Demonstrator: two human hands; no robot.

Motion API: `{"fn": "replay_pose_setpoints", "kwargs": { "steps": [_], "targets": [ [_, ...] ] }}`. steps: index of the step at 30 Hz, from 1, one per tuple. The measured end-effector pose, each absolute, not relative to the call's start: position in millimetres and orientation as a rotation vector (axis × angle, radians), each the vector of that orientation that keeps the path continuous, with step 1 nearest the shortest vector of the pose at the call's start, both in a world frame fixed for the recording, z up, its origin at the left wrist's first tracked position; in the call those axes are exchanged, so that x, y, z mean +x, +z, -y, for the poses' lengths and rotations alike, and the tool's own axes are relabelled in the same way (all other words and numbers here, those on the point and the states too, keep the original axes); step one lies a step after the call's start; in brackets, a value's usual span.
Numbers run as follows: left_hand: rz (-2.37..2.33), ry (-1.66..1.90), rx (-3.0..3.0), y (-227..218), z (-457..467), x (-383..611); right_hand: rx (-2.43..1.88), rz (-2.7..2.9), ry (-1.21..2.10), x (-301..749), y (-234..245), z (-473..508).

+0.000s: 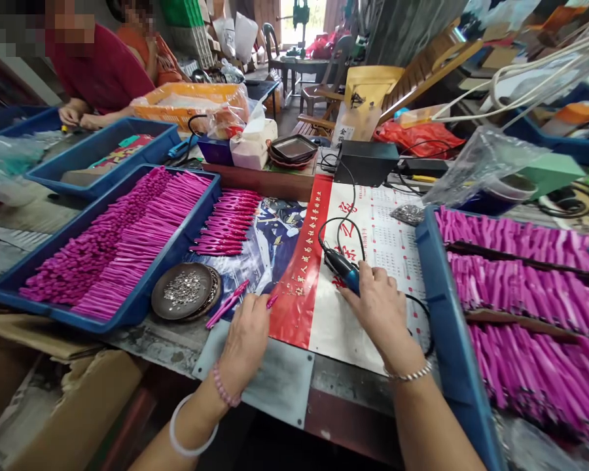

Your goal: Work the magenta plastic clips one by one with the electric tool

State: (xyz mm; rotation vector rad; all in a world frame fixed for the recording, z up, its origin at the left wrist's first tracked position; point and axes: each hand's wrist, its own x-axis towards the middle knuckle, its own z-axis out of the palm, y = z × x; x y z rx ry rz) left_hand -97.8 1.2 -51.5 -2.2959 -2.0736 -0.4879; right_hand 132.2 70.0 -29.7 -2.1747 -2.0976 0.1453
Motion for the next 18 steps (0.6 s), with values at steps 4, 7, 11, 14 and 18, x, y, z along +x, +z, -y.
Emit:
{"fn": "replay_pose_setpoints", "kwargs": {
  "steps": [4,7,11,14,18],
  "targets": [
    [2.125,-0.664,-2.275,-42,12,-109,-1.843,2.209,0.233,105,-21,-66],
    [2.145,-0.916,-2.289,-35,27,-119,-1.528,2.375,0.463,77,-24,-68],
    [2.244,-1.190,-2.471,-28,50,-131,-1.355,2.447,0.604,46,-30,-80],
    [2.440,-1.349,-2.562,-23,65,-135,-1.285,2.501,0.629,24,-31,-95],
    [2.652,-1.558,-2.614,-17,79,-131,-1.213,2.633,0.619,1,-34,-116]
  ]
}}
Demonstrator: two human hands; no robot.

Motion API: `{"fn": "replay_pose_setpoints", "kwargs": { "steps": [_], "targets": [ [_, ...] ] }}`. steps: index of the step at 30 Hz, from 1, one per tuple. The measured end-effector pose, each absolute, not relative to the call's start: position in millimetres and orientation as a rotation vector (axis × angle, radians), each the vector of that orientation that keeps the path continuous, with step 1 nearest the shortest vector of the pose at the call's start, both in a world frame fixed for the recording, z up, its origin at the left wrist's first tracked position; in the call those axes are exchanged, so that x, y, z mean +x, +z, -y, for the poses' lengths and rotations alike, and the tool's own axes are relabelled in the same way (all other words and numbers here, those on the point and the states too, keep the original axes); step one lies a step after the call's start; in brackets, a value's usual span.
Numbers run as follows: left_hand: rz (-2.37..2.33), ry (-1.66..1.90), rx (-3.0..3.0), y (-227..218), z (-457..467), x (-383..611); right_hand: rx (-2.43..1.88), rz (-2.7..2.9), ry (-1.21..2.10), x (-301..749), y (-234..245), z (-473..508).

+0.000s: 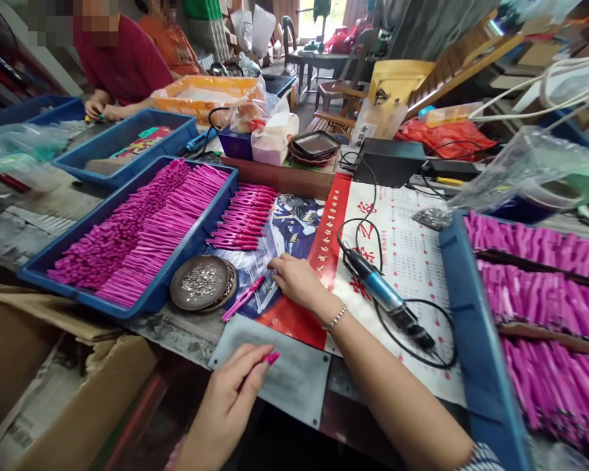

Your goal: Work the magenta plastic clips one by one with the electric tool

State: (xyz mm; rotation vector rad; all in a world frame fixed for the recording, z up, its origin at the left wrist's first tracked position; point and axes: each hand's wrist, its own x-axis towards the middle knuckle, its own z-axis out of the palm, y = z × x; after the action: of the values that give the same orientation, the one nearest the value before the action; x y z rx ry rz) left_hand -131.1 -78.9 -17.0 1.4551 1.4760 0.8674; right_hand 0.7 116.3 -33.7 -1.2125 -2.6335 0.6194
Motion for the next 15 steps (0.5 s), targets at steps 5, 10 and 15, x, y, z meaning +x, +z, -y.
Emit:
{"fn": "replay_pose_setpoints", "kwargs": {
  "steps": [5,10,15],
  "targets": [
    [-1.323,0.847,1.140,-20,93,-130,-1.314,2.685,0.529,3,-37,-116],
    [-1.154,0.822,0.647,-32,100,-126,-1.254,2.736,0.541,3,-36,-93],
    [-1.059,0.876,0.450,-28,101,-115,-1.295,2.773,0.491,-18,-38,-85]
  ]
}}
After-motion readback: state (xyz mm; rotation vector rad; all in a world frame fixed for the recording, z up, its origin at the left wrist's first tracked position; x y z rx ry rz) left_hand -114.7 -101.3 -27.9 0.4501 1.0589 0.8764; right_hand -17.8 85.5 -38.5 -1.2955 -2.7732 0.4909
